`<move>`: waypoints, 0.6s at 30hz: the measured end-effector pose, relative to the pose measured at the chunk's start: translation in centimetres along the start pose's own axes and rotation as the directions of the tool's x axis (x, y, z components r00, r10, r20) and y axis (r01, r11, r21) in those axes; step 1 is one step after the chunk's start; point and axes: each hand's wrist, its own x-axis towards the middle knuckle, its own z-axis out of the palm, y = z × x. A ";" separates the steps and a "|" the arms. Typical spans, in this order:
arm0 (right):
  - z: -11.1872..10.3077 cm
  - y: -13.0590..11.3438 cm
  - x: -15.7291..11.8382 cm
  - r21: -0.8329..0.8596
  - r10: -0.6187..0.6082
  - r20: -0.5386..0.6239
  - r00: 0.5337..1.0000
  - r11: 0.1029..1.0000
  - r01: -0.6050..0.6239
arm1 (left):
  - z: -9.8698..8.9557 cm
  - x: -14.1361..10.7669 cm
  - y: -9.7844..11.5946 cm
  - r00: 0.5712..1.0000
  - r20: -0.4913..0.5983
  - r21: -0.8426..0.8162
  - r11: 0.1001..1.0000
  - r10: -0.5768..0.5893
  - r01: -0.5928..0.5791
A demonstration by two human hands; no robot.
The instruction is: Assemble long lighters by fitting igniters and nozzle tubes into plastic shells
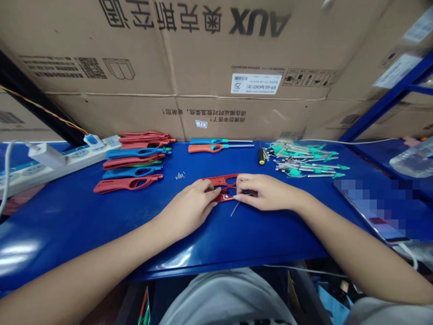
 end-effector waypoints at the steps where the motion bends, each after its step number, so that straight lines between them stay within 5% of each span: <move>1: 0.2 0.0 0.1 -0.022 0.020 -0.021 1.000 1.000 -0.020 | 0.2 0.1 -0.2 1.000 -0.026 -0.041 0.999 -0.003 0.002; 6: 1.2 0.1 0.7 -0.075 0.122 -0.113 0.986 0.989 -0.131 | 1.0 0.4 -0.6 0.995 -0.098 -0.145 0.989 -0.013 -0.002; 18: 1.2 0.3 0.6 -0.014 0.087 -0.119 0.989 0.996 -0.089 | 1.0 0.6 -0.4 0.994 -0.086 -0.104 0.991 0.074 -0.083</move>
